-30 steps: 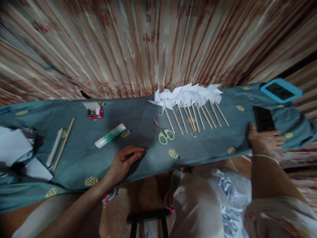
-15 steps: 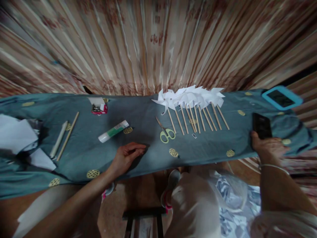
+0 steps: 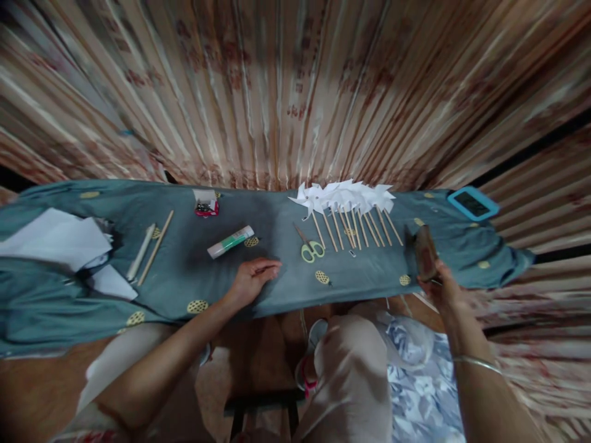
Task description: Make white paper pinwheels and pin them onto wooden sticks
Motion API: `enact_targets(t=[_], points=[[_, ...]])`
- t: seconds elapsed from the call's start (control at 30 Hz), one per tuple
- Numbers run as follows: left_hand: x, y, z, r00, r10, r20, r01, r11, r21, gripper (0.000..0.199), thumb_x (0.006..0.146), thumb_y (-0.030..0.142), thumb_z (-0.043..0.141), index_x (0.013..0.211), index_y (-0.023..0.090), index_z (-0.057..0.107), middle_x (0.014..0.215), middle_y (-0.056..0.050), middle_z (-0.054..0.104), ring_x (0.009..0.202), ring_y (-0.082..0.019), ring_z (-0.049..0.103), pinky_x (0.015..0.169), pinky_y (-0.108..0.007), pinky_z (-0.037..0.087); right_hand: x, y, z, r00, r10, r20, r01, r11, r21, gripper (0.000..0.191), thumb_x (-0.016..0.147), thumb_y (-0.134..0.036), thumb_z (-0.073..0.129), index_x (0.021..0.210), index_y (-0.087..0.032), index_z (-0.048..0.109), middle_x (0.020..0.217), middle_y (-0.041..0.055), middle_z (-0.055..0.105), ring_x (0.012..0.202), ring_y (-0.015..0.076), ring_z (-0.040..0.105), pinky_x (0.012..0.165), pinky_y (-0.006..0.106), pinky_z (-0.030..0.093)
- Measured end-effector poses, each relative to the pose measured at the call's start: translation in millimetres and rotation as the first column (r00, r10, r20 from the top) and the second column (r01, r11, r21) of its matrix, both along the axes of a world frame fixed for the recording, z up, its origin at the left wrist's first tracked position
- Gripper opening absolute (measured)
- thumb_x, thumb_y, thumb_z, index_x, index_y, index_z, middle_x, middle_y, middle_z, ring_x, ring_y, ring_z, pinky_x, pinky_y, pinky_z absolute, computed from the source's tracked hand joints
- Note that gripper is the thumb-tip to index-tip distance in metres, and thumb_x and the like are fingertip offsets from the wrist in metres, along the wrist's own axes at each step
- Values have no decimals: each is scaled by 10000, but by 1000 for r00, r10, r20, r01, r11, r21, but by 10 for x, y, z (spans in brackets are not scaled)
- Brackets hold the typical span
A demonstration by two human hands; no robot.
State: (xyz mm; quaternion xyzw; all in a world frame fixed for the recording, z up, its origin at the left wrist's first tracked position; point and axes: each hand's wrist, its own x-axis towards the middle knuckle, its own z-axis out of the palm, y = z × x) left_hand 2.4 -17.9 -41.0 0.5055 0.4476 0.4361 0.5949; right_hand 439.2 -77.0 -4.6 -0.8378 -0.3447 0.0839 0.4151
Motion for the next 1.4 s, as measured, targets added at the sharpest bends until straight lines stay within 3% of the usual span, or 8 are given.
enact_targets(t=[0.2, 0.27, 0.5, 0.8, 0.93, 1.1, 1.27, 1.4], points=[[27, -50, 68, 986, -30, 167, 47, 994, -96, 297, 627, 397, 800, 824, 175, 794, 690, -42, 742, 638, -147, 658, 653, -263, 536, -844, -182, 50, 866, 57, -497, -34, 998, 57, 289, 795, -496, 545, 892, -243, 647, 792, 78, 745, 710, 225, 740, 737, 355, 630], [27, -70, 91, 973, -47, 225, 75, 990, -117, 338, 654, 417, 801, 877, 163, 788, 800, -77, 771, 717, -167, 700, 709, -281, 556, -1223, -185, 79, 732, 112, -672, -23, 990, 140, 311, 782, -491, 624, 915, -218, 687, 767, 75, 758, 716, 197, 740, 694, 286, 623], [-38, -67, 193, 948, -31, 316, 71, 991, -115, 480, 806, 380, 720, 1251, 210, 662, 1333, -146, 654, 1215, -282, 631, 976, -405, 516, -2485, 117, 126, 481, 371, -795, -158, 928, 337, 476, 670, -610, 763, 898, -193, 734, 793, 78, 786, 724, 218, 748, 681, 316, 615], [-175, -38, 468, 855, 180, 486, -26, 951, -308, 545, 928, 321, 583, 1457, 305, 454, 1597, -80, 390, 1440, -237, 418, 1121, -398, 396, -3255, 367, 99, 598, 463, -654, -310, 886, 344, 541, 565, -631, 817, 844, -181, 709, 777, 31, 760, 711, 175, 683, 736, 315, 553], [-195, 3, 509, 802, 184, 568, -48, 968, -245, 501, 948, 401, 540, 1428, 287, 453, 1509, -66, 503, 1339, -217, 526, 1069, -373, 449, -3444, 331, 43, 684, 511, -521, -406, 859, 311, 587, 598, -592, 813, 1001, -183, 692, 914, 53, 771, 846, 209, 696, 850, 348, 534], [-300, 60, 534, 803, 237, 546, -167, 970, -175, 545, 857, 618, 602, 1203, 197, 603, 1163, -78, 697, 1163, -219, 624, 978, -330, 498, -3617, 243, 58, 837, 526, -148, -510, 849, 138, 682, 647, -593, 789, 1169, -173, 663, 1131, 128, 724, 1008, 283, 664, 976, 436, 494], [-442, 121, 593, 756, 290, 587, -190, 955, -227, 490, 871, 586, 595, 1166, 196, 605, 1117, -71, 710, 1097, -219, 655, 900, -311, 526, -3741, 191, 24, 793, 605, -72, -590, 792, 157, 748, 699, -553, 771, 1308, -164, 581, 1241, 153, 676, 1140, 308, 622, 1034, 457, 468], [-510, 157, 666, 724, 360, 588, -216, 928, -302, 436, 877, 583, 582, 1039, 184, 653, 1030, -79, 744, 1052, -247, 690, 858, -327, 557, -3741, 231, -27, 696, 624, -355, -529, 780, 333, 691, 715, -528, 762, 1281, -179, 575, 1182, 115, 707, 1044, 242, 666, 968, 407, 517]])
